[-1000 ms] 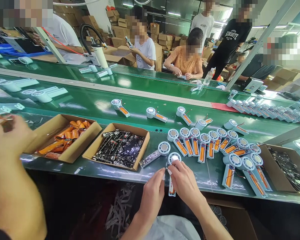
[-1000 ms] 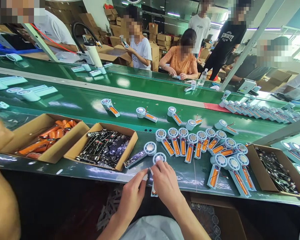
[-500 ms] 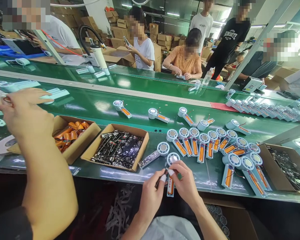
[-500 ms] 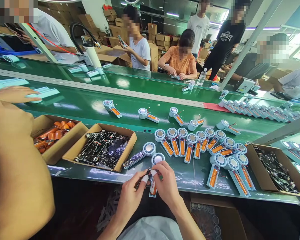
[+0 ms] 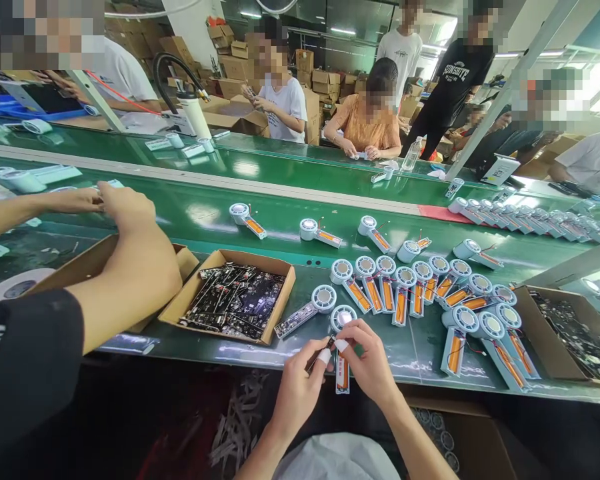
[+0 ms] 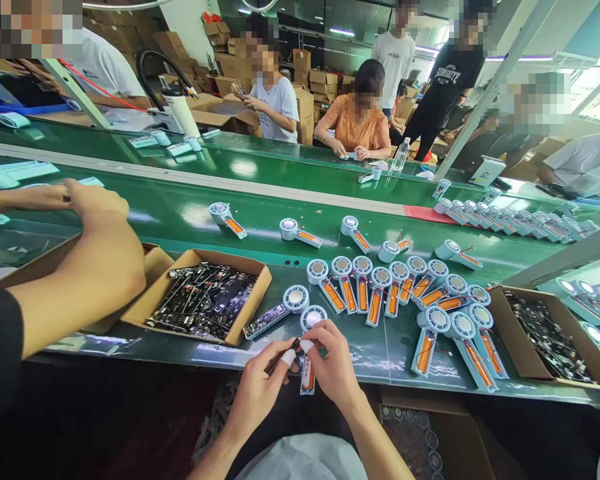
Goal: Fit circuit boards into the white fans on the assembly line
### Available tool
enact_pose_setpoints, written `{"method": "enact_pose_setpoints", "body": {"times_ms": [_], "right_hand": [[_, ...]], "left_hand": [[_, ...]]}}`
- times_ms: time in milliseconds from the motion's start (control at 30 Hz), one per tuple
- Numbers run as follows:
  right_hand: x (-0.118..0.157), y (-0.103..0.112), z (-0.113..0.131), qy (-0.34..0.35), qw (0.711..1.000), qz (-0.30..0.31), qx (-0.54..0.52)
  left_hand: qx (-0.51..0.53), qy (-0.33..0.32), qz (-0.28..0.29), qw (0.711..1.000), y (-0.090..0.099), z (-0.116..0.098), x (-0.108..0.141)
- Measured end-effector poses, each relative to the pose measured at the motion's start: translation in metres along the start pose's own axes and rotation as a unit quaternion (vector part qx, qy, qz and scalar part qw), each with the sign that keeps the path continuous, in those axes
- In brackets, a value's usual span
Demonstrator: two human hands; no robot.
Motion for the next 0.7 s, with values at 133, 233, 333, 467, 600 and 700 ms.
{"method": "enact_pose_setpoints", "body": {"times_ms": [133, 233, 333, 467, 600, 700], "right_hand": [[0.005, -0.002, 0.002, 0.017, 0.999, -0.030, 0.033], [0.004, -0.003, 0.004, 0.006, 0.999, -0.012, 0.041], [-0.001, -0.001, 0.002, -0.015, 0.999, 0.020, 0.034], [-0.006, 0.004, -0.004, -0.034, 0.998, 0.055, -0.004], [-0.006, 0.000, -0.005, -0.022, 0.994, 0.097, -0.036], [-0.005, -0.001, -0.007, -0.032, 0.996, 0.078, -0.024]], "left_hand": [[-0.049, -0.059, -0.046, 0.996, 0.003, -0.003, 0.006], [-0.102, -0.134, -0.054, 0.984, 0.003, -0.012, 0.009], [-0.113, -0.139, -0.015, 0.984, 0.001, -0.014, 0.004], [-0.076, -0.106, 0.043, 0.991, 0.002, -0.015, -0.004], [-0.033, -0.075, 0.088, 0.993, 0.001, -0.012, -0.008], [-0.016, -0.054, 0.106, 0.993, -0.001, -0.006, -0.009]]}}
Point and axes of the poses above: each hand's wrist, its own x-axis away from the middle knuckle, its own y-axis out of the back of the hand, z = x × y, the point moved 9 cm from there along -x, towards the middle knuckle, and after that the axes turned 6 degrees about x, right-handed, at the moved point
